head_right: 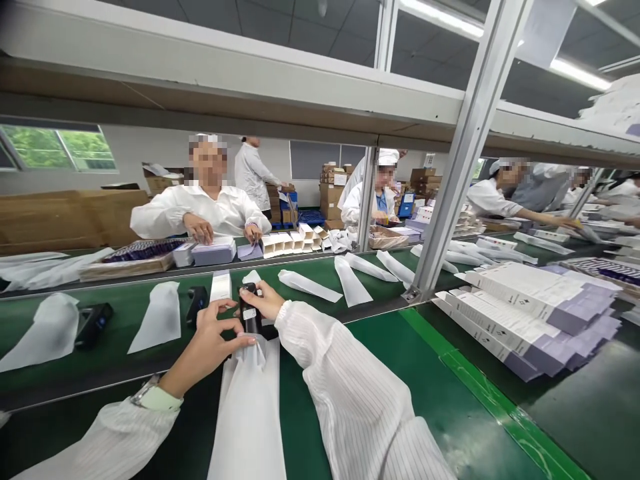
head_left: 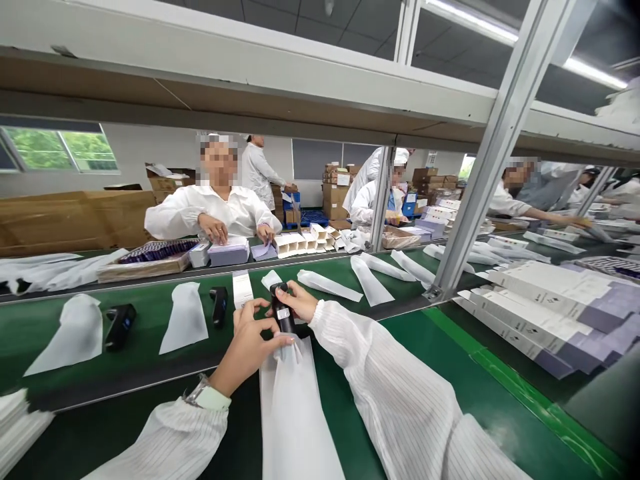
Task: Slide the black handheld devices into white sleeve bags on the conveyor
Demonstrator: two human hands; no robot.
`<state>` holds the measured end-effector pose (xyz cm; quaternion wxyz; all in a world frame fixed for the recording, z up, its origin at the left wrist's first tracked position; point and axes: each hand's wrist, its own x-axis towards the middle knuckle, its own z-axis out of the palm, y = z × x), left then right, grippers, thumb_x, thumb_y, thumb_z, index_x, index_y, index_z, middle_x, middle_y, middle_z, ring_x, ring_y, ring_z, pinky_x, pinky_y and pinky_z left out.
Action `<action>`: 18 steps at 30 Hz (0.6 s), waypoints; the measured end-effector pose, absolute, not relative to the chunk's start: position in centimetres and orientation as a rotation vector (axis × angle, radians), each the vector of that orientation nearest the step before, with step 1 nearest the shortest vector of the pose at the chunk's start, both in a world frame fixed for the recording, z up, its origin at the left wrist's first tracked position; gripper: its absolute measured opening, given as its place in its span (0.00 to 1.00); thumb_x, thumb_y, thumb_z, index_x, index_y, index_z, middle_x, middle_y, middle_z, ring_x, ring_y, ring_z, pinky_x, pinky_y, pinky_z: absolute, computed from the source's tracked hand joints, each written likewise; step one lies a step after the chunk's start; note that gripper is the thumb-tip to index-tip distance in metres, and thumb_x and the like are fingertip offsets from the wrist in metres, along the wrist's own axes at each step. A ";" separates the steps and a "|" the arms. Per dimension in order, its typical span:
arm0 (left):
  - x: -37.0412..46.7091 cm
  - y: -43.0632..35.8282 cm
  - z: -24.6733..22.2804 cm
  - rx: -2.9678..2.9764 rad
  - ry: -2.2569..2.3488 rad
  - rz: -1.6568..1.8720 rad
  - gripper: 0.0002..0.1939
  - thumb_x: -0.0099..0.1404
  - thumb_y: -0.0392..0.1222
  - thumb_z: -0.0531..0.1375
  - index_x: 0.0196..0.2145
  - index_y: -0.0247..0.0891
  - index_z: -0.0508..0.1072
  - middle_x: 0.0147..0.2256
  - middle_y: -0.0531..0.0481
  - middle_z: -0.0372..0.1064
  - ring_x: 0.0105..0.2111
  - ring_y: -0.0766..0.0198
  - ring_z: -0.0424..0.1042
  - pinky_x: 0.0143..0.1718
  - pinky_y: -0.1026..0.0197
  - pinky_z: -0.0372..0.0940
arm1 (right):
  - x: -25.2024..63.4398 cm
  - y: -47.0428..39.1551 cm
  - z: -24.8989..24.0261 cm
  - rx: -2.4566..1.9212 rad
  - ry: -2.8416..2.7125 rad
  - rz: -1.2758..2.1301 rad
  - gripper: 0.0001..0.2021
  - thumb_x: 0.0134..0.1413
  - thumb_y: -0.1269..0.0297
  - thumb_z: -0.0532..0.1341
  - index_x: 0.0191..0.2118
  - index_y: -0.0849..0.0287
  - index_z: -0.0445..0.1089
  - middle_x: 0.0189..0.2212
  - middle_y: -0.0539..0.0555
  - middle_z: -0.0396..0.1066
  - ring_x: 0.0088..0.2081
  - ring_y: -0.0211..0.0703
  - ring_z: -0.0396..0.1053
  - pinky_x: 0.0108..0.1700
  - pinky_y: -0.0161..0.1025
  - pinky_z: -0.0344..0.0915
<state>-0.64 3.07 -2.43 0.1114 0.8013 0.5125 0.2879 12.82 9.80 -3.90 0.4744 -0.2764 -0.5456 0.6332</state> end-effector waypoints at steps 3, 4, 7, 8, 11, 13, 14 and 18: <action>-0.5 2.7 -1.6 2.278 1.443 0.732 0.19 0.49 0.58 0.57 0.18 0.38 0.65 0.47 0.51 0.48 0.50 0.49 0.45 0.49 0.46 0.50 | 13.0 10.1 -3.5 -0.653 -1.225 1.493 0.29 0.28 0.43 0.62 0.31 0.56 0.48 0.19 0.45 0.64 0.22 0.40 0.68 0.25 0.40 0.66; -0.5 2.5 -1.5 2.273 1.429 0.699 0.20 0.49 0.59 0.57 0.17 0.38 0.64 0.46 0.51 0.49 0.51 0.49 0.45 0.49 0.46 0.50 | 13.2 10.0 -3.2 -0.649 -1.166 1.472 0.29 0.29 0.43 0.62 0.30 0.56 0.47 0.19 0.45 0.64 0.21 0.41 0.67 0.24 0.40 0.66; -0.4 1.7 -1.2 2.284 1.415 0.643 0.22 0.47 0.60 0.58 0.16 0.37 0.62 0.47 0.52 0.49 0.51 0.48 0.44 0.48 0.46 0.51 | 13.5 9.7 -2.3 -0.651 -1.033 1.445 0.29 0.30 0.43 0.61 0.30 0.55 0.45 0.18 0.44 0.63 0.18 0.41 0.66 0.22 0.41 0.65; -0.3 1.5 -1.1 2.297 1.413 0.643 0.22 0.46 0.60 0.58 0.16 0.37 0.62 0.47 0.52 0.49 0.51 0.48 0.44 0.48 0.47 0.51 | 13.5 9.6 -2.1 -0.657 -1.016 1.447 0.29 0.30 0.43 0.61 0.30 0.55 0.45 0.18 0.44 0.63 0.17 0.41 0.66 0.22 0.41 0.65; 0.0 1.5 -0.8 2.335 1.407 0.691 0.23 0.45 0.60 0.59 0.15 0.36 0.61 0.46 0.51 0.51 0.51 0.48 0.45 0.48 0.49 0.51 | 13.0 9.3 -2.3 -0.705 -1.038 1.459 0.29 0.27 0.42 0.62 0.29 0.56 0.48 0.17 0.44 0.62 0.18 0.39 0.64 0.22 0.40 0.64; 0.0 1.9 -0.5 2.324 1.449 0.780 0.22 0.45 0.58 0.60 0.14 0.36 0.61 0.44 0.51 0.53 0.49 0.50 0.48 0.47 0.50 0.52 | 12.6 8.9 -2.7 -0.754 -1.087 1.434 0.27 0.27 0.43 0.63 0.29 0.58 0.53 0.18 0.45 0.62 0.20 0.36 0.64 0.24 0.36 0.63; -0.2 2.2 -0.2 2.300 1.479 0.844 0.21 0.44 0.57 0.61 0.14 0.36 0.61 0.43 0.50 0.53 0.48 0.50 0.49 0.47 0.51 0.52 | 12.6 8.6 -2.8 -0.761 -1.118 1.444 0.26 0.29 0.44 0.62 0.29 0.60 0.56 0.19 0.46 0.62 0.21 0.35 0.63 0.25 0.34 0.62; -1.2 3.2 1.4 2.118 1.457 1.037 0.22 0.44 0.56 0.61 0.13 0.35 0.59 0.41 0.48 0.56 0.46 0.53 0.54 0.45 0.54 0.54 | 13.2 6.3 -3.5 -0.712 -1.369 1.831 0.26 0.34 0.40 0.57 0.31 0.62 0.63 0.26 0.51 0.65 0.28 0.34 0.64 0.29 0.32 0.60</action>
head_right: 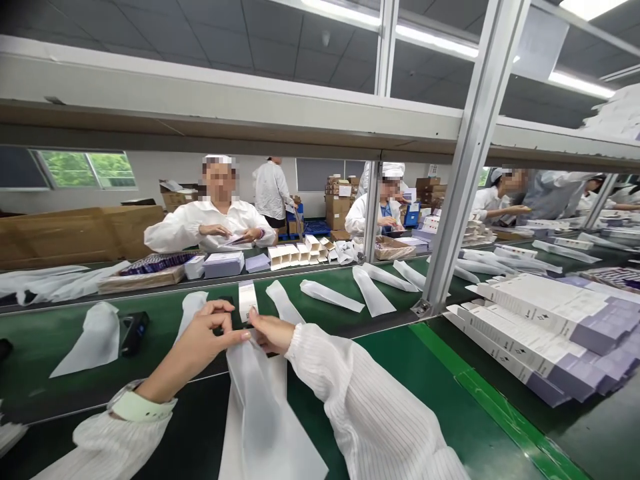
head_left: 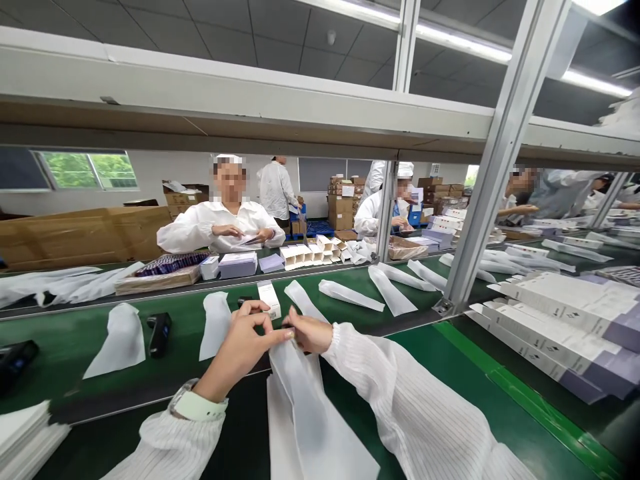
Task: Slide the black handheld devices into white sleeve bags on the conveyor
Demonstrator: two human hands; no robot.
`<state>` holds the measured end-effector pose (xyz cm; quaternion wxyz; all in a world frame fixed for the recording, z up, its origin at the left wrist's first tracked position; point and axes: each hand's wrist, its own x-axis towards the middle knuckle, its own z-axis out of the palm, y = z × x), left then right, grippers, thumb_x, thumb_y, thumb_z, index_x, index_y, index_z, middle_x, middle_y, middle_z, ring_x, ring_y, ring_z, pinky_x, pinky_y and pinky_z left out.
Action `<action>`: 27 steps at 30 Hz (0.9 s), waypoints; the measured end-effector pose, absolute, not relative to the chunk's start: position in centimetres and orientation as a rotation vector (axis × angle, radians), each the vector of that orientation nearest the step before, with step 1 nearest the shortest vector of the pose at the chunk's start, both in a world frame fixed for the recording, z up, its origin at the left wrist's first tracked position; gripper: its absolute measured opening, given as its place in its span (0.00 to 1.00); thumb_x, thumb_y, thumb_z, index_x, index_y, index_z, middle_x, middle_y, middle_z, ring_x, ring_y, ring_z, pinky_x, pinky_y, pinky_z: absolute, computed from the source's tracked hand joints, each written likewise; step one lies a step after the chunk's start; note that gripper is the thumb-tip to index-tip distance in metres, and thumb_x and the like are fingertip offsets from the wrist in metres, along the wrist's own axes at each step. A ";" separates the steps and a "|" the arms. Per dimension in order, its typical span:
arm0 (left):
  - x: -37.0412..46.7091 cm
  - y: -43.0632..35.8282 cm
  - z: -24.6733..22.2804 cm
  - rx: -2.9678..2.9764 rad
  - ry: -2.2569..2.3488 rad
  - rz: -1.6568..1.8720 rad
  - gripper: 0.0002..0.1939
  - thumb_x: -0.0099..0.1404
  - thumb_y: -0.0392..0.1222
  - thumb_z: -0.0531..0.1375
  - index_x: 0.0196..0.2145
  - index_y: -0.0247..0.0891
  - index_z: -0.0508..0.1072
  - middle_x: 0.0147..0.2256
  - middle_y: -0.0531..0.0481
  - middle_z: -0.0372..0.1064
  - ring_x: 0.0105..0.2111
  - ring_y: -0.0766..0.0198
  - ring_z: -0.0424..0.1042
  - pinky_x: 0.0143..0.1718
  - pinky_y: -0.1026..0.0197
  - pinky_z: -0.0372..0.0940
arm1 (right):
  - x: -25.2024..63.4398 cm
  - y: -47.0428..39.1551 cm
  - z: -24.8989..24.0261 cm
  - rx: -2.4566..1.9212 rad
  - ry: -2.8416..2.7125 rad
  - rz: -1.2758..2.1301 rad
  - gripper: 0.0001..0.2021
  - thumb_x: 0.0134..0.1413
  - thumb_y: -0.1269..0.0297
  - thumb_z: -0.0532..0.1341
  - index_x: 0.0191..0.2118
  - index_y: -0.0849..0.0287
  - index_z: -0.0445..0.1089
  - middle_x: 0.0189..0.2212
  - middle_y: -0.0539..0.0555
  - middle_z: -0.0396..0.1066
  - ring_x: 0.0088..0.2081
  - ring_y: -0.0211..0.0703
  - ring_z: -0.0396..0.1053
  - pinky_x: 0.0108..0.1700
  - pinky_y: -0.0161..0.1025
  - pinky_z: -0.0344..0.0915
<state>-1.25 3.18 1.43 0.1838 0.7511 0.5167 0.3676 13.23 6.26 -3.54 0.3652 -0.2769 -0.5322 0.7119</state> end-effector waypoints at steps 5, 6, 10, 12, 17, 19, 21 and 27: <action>-1.3 3.0 2.3 1.962 1.299 1.084 0.19 0.45 0.56 0.59 0.16 0.36 0.61 0.43 0.46 0.57 0.46 0.54 0.57 0.41 0.58 0.57 | 14.8 5.0 -4.6 -0.630 -1.718 1.922 0.21 0.29 0.52 0.66 0.28 0.64 0.66 0.24 0.50 0.64 0.26 0.36 0.64 0.29 0.34 0.60; -1.1 3.0 1.9 1.941 1.305 1.106 0.18 0.47 0.56 0.58 0.22 0.37 0.65 0.44 0.46 0.57 0.46 0.55 0.57 0.40 0.58 0.57 | 15.3 5.7 -4.4 -0.665 -1.697 1.761 0.21 0.31 0.51 0.64 0.28 0.64 0.65 0.23 0.50 0.64 0.26 0.37 0.64 0.29 0.35 0.60; -0.7 3.5 -1.4 2.004 1.349 1.059 0.20 0.55 0.55 0.51 0.42 0.42 0.63 0.42 0.48 0.59 0.43 0.58 0.59 0.40 0.58 0.57 | 19.3 11.0 -1.8 -1.124 -1.458 0.635 0.23 0.50 0.47 0.45 0.36 0.64 0.62 0.28 0.55 0.66 0.29 0.39 0.65 0.31 0.36 0.61; -0.8 3.8 -3.3 2.104 1.326 0.823 0.18 0.55 0.55 0.51 0.34 0.38 0.67 0.35 0.49 0.62 0.37 0.59 0.62 0.37 0.59 0.56 | 22.0 13.8 -0.7 -1.219 -1.405 0.430 0.22 0.55 0.53 0.38 0.41 0.64 0.59 0.34 0.57 0.64 0.35 0.40 0.64 0.36 0.37 0.60; -1.2 4.6 -5.2 2.014 1.245 0.433 0.19 0.47 0.55 0.58 0.25 0.34 0.68 0.25 0.51 0.63 0.27 0.63 0.62 0.24 0.65 0.55 | 25.2 16.9 -2.8 -1.442 -1.511 0.263 0.15 0.53 0.61 0.45 0.33 0.65 0.63 0.28 0.57 0.64 0.35 0.46 0.63 0.39 0.42 0.56; -1.3 4.7 -5.1 1.986 1.222 0.388 0.19 0.44 0.53 0.60 0.26 0.34 0.68 0.24 0.52 0.63 0.26 0.64 0.63 0.23 0.67 0.55 | 24.4 16.8 -4.2 -1.525 -1.589 0.235 0.11 0.51 0.64 0.49 0.34 0.65 0.64 0.30 0.59 0.64 0.38 0.48 0.61 0.40 0.44 0.55; -1.4 4.7 -4.7 1.967 1.208 0.365 0.20 0.44 0.54 0.60 0.29 0.33 0.68 0.26 0.51 0.63 0.28 0.64 0.63 0.24 0.67 0.56 | 22.5 16.4 -4.9 -1.565 -1.662 0.184 0.12 0.50 0.66 0.51 0.41 0.64 0.63 0.39 0.62 0.62 0.45 0.50 0.57 0.44 0.47 0.52; -1.4 4.6 -3.9 2.075 1.232 0.256 0.18 0.43 0.52 0.60 0.29 0.35 0.68 0.30 0.51 0.61 0.30 0.62 0.61 0.28 0.65 0.57 | 12.8 15.2 -5.2 -1.465 -2.016 0.219 0.14 0.53 0.57 0.50 0.45 0.51 0.61 0.40 0.54 0.63 0.43 0.44 0.60 0.45 0.41 0.55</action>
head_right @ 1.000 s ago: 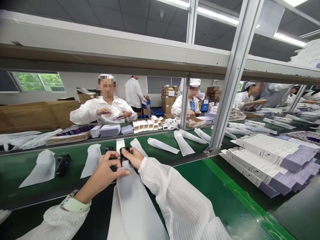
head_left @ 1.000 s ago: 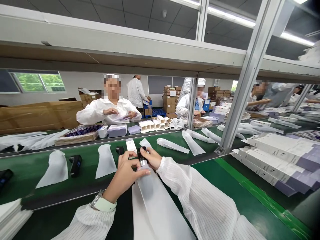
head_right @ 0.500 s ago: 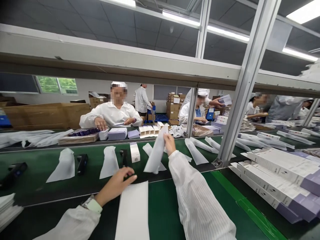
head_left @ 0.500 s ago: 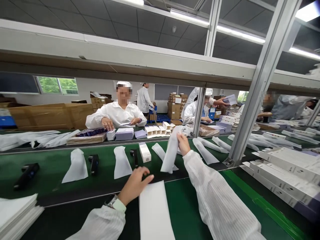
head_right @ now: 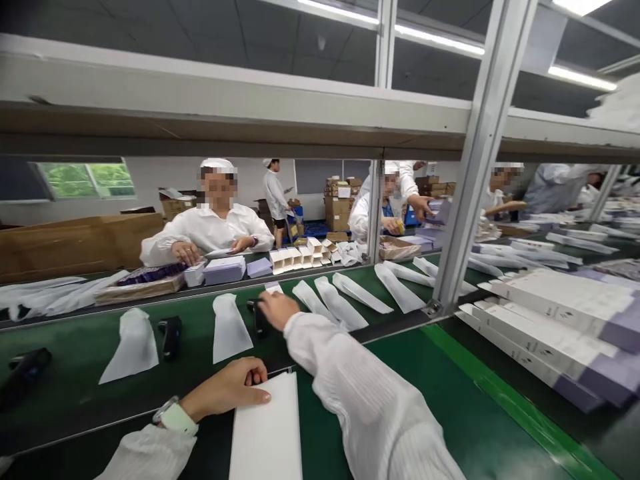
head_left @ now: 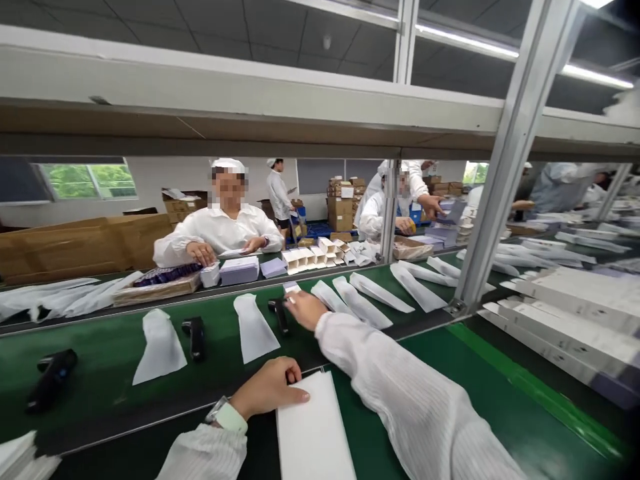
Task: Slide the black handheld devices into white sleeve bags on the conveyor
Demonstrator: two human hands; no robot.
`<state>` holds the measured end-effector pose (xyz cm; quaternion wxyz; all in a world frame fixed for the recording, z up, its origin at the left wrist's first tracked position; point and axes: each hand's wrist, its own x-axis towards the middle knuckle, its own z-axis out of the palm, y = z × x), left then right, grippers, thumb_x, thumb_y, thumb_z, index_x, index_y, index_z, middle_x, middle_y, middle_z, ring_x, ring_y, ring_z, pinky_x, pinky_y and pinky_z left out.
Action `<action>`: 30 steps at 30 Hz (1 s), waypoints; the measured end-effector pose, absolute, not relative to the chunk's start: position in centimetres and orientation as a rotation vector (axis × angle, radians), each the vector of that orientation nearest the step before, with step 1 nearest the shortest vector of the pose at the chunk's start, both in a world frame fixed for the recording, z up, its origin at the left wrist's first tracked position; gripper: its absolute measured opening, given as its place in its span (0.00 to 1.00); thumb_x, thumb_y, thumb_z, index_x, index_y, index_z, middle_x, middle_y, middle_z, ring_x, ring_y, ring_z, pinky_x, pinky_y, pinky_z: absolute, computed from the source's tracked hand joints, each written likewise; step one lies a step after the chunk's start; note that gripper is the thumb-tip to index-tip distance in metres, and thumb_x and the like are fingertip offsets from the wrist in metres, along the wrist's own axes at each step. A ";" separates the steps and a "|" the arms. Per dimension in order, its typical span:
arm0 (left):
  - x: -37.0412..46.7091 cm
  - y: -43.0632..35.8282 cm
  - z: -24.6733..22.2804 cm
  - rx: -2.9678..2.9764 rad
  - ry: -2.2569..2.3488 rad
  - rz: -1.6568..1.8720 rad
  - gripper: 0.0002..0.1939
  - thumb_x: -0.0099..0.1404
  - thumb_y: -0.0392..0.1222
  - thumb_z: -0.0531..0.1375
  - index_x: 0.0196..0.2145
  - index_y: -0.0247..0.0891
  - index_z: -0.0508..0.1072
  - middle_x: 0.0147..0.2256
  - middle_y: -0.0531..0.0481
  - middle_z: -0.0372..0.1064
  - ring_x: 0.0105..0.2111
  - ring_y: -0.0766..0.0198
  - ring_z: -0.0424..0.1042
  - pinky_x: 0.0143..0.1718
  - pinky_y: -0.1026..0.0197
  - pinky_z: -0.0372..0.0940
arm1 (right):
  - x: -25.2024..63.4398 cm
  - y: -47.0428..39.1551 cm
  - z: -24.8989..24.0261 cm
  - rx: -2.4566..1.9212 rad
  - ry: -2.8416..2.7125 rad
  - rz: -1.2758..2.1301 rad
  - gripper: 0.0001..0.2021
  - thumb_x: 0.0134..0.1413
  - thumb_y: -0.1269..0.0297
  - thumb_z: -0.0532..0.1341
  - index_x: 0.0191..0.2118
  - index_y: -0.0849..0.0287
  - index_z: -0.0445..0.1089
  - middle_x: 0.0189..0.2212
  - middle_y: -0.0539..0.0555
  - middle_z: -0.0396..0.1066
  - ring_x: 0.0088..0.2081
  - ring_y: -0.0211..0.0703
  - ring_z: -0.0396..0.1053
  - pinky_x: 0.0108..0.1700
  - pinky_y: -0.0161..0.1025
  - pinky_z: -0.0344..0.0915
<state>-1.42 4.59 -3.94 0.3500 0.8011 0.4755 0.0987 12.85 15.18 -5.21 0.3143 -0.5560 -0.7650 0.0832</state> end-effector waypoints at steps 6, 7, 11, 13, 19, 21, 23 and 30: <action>-0.5 4.5 -4.3 2.167 1.242 0.303 0.12 0.49 0.48 0.56 0.24 0.35 0.68 0.25 0.52 0.63 0.28 0.62 0.63 0.26 0.65 0.56 | 8.8 15.4 -8.1 -1.493 -1.954 0.386 0.09 0.47 0.72 0.54 0.35 0.63 0.68 0.38 0.64 0.65 0.46 0.55 0.58 0.45 0.54 0.53; -0.6 4.4 -4.3 2.183 1.256 0.320 0.12 0.49 0.48 0.56 0.23 0.36 0.68 0.25 0.52 0.63 0.29 0.62 0.64 0.27 0.65 0.56 | 9.3 15.7 -8.3 -1.487 -1.910 0.428 0.10 0.47 0.74 0.53 0.36 0.62 0.68 0.38 0.63 0.65 0.46 0.54 0.59 0.46 0.53 0.54; -1.4 4.0 -4.4 2.256 1.255 0.400 0.14 0.56 0.49 0.50 0.22 0.37 0.68 0.25 0.52 0.63 0.29 0.61 0.64 0.30 0.63 0.56 | 12.6 16.1 -7.5 -1.441 -1.708 0.587 0.16 0.52 0.71 0.48 0.48 0.56 0.58 0.42 0.56 0.64 0.42 0.41 0.64 0.44 0.41 0.61; -1.8 3.8 -4.6 2.332 1.222 0.476 0.16 0.58 0.49 0.48 0.23 0.39 0.70 0.31 0.50 0.63 0.32 0.60 0.64 0.32 0.62 0.58 | 14.5 15.1 -6.5 -1.361 -1.596 0.710 0.22 0.53 0.71 0.46 0.55 0.55 0.44 0.44 0.56 0.62 0.40 0.37 0.66 0.40 0.38 0.64; -1.6 2.9 -5.4 2.447 1.268 0.653 0.14 0.60 0.49 0.48 0.39 0.44 0.67 0.33 0.50 0.63 0.35 0.60 0.64 0.34 0.62 0.61 | 18.1 10.4 -3.6 -0.716 -1.107 1.416 0.48 0.33 0.75 0.63 0.55 0.44 0.30 0.36 0.50 0.64 0.32 0.45 0.70 0.30 0.43 0.67; -1.4 2.6 -5.5 2.437 1.351 0.645 0.13 0.60 0.49 0.49 0.37 0.43 0.66 0.30 0.51 0.64 0.33 0.60 0.65 0.31 0.62 0.61 | 18.4 9.5 -3.1 -0.676 -1.090 1.462 0.51 0.30 0.75 0.65 0.55 0.42 0.30 0.34 0.49 0.65 0.31 0.46 0.70 0.29 0.43 0.67; -1.2 2.4 -5.5 2.509 1.358 0.658 0.11 0.61 0.48 0.48 0.31 0.41 0.65 0.30 0.51 0.65 0.32 0.61 0.65 0.31 0.62 0.61 | 18.2 9.1 -2.7 -0.666 -1.095 1.466 0.51 0.30 0.74 0.66 0.54 0.41 0.30 0.33 0.49 0.65 0.30 0.46 0.70 0.29 0.44 0.67; -1.1 2.5 -5.8 2.860 1.328 0.782 0.12 0.59 0.46 0.51 0.25 0.40 0.69 0.43 0.46 0.61 0.44 0.54 0.59 0.39 0.55 0.59 | 16.4 8.5 -2.6 -0.706 -1.183 1.400 0.42 0.31 0.63 0.67 0.50 0.45 0.39 0.33 0.49 0.64 0.24 0.43 0.69 0.24 0.47 0.67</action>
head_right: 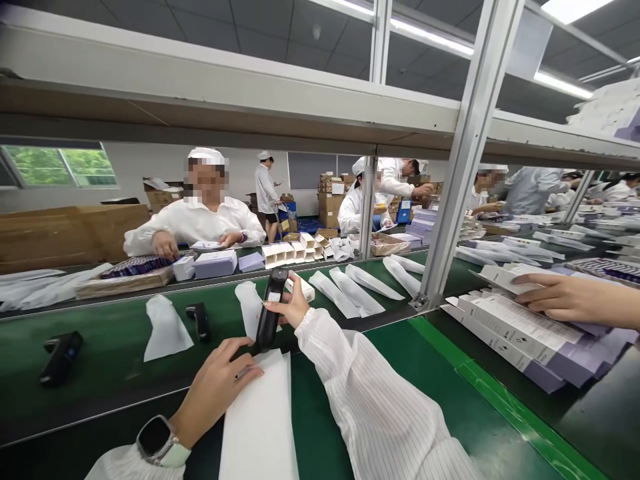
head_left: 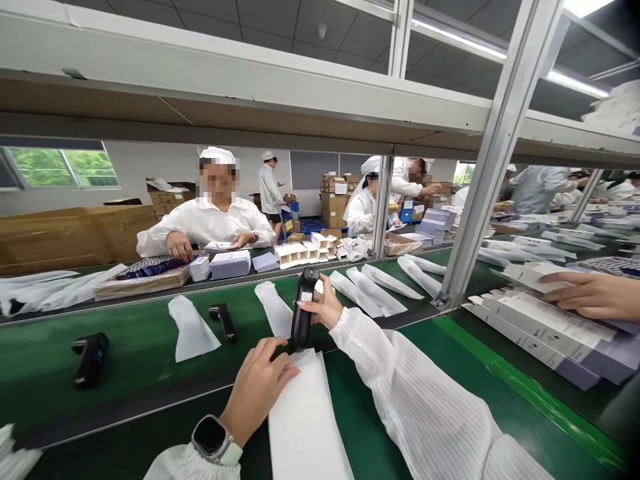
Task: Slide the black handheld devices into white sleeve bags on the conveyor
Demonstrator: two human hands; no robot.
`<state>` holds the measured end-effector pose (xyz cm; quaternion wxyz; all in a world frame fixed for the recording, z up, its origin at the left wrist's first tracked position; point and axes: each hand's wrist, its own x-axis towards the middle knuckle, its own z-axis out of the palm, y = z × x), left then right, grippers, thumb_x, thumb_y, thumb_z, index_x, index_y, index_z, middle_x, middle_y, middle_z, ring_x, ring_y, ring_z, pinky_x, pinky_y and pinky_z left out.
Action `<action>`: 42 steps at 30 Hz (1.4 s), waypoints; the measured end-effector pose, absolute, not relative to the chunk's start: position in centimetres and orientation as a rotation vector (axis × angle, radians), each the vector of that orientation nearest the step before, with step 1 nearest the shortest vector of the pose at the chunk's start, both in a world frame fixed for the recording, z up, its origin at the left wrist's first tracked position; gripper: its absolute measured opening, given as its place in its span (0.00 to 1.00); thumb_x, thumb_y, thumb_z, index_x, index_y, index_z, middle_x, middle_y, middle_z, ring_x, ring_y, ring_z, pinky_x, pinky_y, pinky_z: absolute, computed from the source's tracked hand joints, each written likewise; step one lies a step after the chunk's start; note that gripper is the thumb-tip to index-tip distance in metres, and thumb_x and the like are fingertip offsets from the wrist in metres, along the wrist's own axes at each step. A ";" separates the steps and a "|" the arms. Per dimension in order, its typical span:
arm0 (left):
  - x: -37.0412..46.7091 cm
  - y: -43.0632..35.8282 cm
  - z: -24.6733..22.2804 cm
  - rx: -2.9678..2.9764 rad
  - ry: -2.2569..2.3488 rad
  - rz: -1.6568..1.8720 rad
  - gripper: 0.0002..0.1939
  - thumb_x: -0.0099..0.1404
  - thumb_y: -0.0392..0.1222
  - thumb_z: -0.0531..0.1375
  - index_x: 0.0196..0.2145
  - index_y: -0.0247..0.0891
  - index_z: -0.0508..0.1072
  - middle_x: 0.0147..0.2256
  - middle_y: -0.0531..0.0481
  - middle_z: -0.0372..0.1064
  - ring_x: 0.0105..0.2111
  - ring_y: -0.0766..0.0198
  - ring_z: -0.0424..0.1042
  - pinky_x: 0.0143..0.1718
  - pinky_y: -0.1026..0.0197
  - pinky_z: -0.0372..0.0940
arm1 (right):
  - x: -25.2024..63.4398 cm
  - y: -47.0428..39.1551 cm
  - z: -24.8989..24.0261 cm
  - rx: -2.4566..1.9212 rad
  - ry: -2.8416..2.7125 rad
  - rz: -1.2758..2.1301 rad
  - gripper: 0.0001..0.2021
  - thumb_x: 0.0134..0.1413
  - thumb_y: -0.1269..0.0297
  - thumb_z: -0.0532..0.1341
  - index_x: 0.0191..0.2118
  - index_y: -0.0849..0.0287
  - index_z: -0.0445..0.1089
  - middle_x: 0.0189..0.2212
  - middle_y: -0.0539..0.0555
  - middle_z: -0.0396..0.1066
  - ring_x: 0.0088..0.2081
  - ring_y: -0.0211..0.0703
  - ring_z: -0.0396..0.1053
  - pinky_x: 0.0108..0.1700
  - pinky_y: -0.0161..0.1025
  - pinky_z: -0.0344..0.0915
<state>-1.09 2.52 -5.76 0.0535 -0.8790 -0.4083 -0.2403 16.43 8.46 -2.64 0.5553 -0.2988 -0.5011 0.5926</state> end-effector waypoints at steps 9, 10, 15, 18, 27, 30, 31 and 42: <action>-1.0 2.5 -3.9 -2.764 -1.545 -0.907 0.19 0.54 0.55 0.55 0.16 0.38 0.65 0.43 0.48 0.57 0.45 0.51 0.57 0.41 0.53 0.57 | 15.2 8.0 -2.8 -0.797 -1.227 1.455 0.40 0.28 0.59 0.67 0.48 0.48 0.44 0.27 0.48 0.64 0.22 0.43 0.68 0.23 0.44 0.66; -0.9 2.5 -3.6 -2.781 -1.576 -0.928 0.19 0.53 0.56 0.55 0.16 0.38 0.65 0.43 0.48 0.57 0.45 0.51 0.56 0.42 0.53 0.57 | 15.2 7.9 -2.6 -0.810 -1.230 1.443 0.38 0.29 0.58 0.67 0.47 0.49 0.45 0.26 0.47 0.64 0.22 0.42 0.67 0.23 0.42 0.65; -0.8 2.6 -1.4 -2.747 -1.720 -1.157 0.19 0.51 0.56 0.56 0.17 0.38 0.65 0.43 0.49 0.56 0.45 0.54 0.56 0.43 0.54 0.56 | 15.6 7.6 -2.4 -0.846 -1.481 1.461 0.22 0.33 0.50 0.63 0.34 0.59 0.60 0.19 0.45 0.60 0.21 0.32 0.61 0.22 0.30 0.59; -0.8 2.9 -0.1 -2.725 -1.759 -1.325 0.17 0.51 0.54 0.57 0.17 0.38 0.64 0.42 0.50 0.57 0.44 0.57 0.58 0.43 0.57 0.56 | 15.6 7.1 -3.5 -0.784 -1.691 1.713 0.23 0.33 0.45 0.60 0.27 0.63 0.65 0.22 0.48 0.62 0.25 0.32 0.62 0.27 0.31 0.59; -1.0 3.4 -2.5 -2.866 -1.830 -1.389 0.18 0.58 0.54 0.48 0.41 0.41 0.62 0.37 0.49 0.61 0.38 0.61 0.61 0.37 0.60 0.58 | 19.7 11.1 -0.5 -0.955 -1.382 1.005 0.21 0.36 0.45 0.57 0.26 0.61 0.61 0.22 0.50 0.62 0.23 0.36 0.62 0.27 0.36 0.60; -0.7 3.6 -4.2 -3.083 -1.823 -0.940 0.20 0.59 0.56 0.45 0.30 0.38 0.66 0.30 0.50 0.61 0.36 0.60 0.61 0.37 0.59 0.56 | 22.3 14.6 0.6 -1.123 -1.324 0.553 0.19 0.48 0.48 0.45 0.28 0.60 0.58 0.24 0.51 0.61 0.27 0.37 0.61 0.30 0.36 0.60; -0.7 3.8 -4.5 -3.114 -1.839 -0.844 0.21 0.58 0.57 0.45 0.28 0.37 0.66 0.29 0.50 0.60 0.35 0.59 0.61 0.37 0.59 0.56 | 22.9 15.7 0.5 -1.157 -1.317 0.483 0.18 0.50 0.50 0.43 0.28 0.60 0.58 0.24 0.51 0.60 0.28 0.37 0.60 0.31 0.36 0.59; -1.2 5.3 -4.3 -3.283 -1.905 -0.516 0.11 0.48 0.47 0.58 0.22 0.35 0.68 0.23 0.54 0.61 0.27 0.65 0.61 0.25 0.67 0.52 | 18.1 18.9 -5.6 -1.511 -1.557 0.211 0.14 0.47 0.63 0.55 0.42 0.60 0.62 0.40 0.60 0.61 0.46 0.49 0.56 0.44 0.42 0.51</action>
